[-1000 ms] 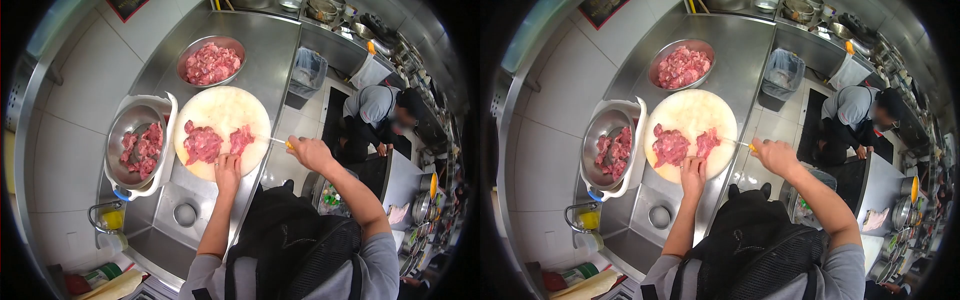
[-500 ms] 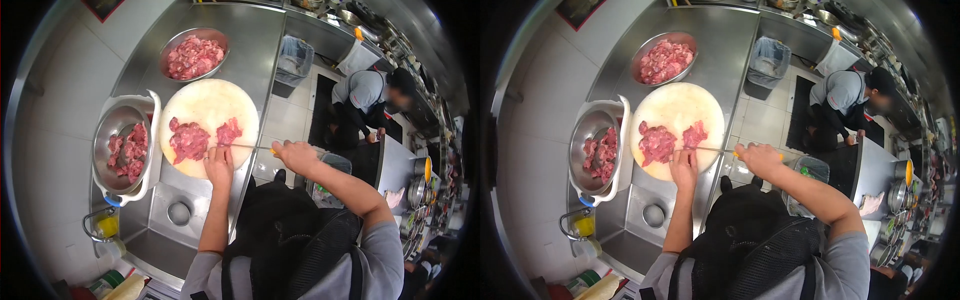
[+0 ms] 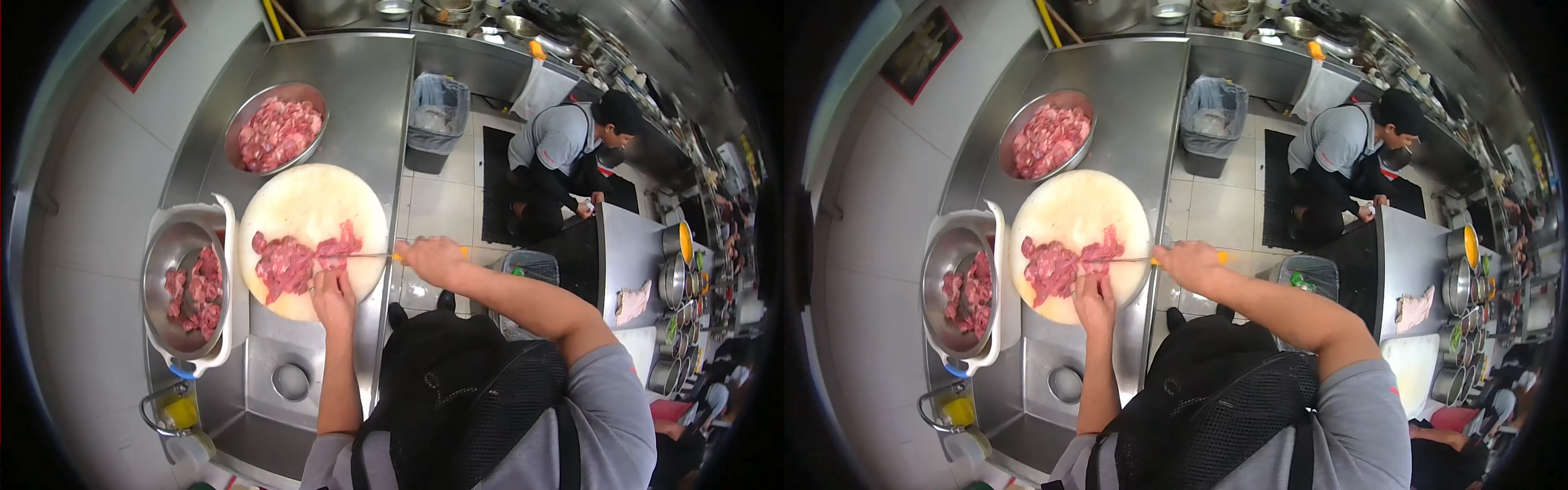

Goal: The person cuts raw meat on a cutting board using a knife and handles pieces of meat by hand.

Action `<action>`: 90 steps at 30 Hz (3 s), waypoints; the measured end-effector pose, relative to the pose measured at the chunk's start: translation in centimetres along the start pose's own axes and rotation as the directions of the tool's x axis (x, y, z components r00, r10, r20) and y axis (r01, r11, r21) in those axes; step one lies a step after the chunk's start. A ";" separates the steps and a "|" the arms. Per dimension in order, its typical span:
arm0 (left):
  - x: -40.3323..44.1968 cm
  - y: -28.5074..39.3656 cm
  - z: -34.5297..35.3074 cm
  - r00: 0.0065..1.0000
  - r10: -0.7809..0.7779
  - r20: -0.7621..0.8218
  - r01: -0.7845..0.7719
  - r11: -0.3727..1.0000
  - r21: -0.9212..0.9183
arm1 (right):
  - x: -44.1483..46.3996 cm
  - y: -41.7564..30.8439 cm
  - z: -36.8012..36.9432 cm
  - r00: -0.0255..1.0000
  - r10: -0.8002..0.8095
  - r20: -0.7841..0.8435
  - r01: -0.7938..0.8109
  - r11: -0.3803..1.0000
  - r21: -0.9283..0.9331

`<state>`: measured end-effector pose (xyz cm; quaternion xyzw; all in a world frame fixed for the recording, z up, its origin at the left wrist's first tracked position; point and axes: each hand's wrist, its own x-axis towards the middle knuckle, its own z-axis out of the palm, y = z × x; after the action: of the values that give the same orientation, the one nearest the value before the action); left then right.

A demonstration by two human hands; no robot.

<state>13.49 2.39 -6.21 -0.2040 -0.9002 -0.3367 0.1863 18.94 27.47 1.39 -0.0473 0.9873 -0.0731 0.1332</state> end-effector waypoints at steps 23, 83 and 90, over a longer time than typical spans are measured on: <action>-0.3 -0.9 -0.5 0.996 -0.079 0.043 0.075 0.994 0.076 | -5.6 2.3 -7.2 0.987 0.140 0.083 -0.143 0.989 0.027; 1.3 -0.3 1.7 0.999 -0.046 0.012 0.044 0.992 0.117 | -1.2 0.6 -3.8 0.997 -0.012 0.074 0.018 0.997 -0.078; 1.1 -0.9 1.7 0.999 -0.017 -0.031 0.020 0.995 0.095 | 2.8 -0.9 -1.1 0.997 -0.035 0.068 0.042 0.995 -0.093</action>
<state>11.75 3.23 -7.36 -0.1813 -0.9141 -0.2983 0.2063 16.04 26.41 1.86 -0.0749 0.9835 -0.0274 0.1622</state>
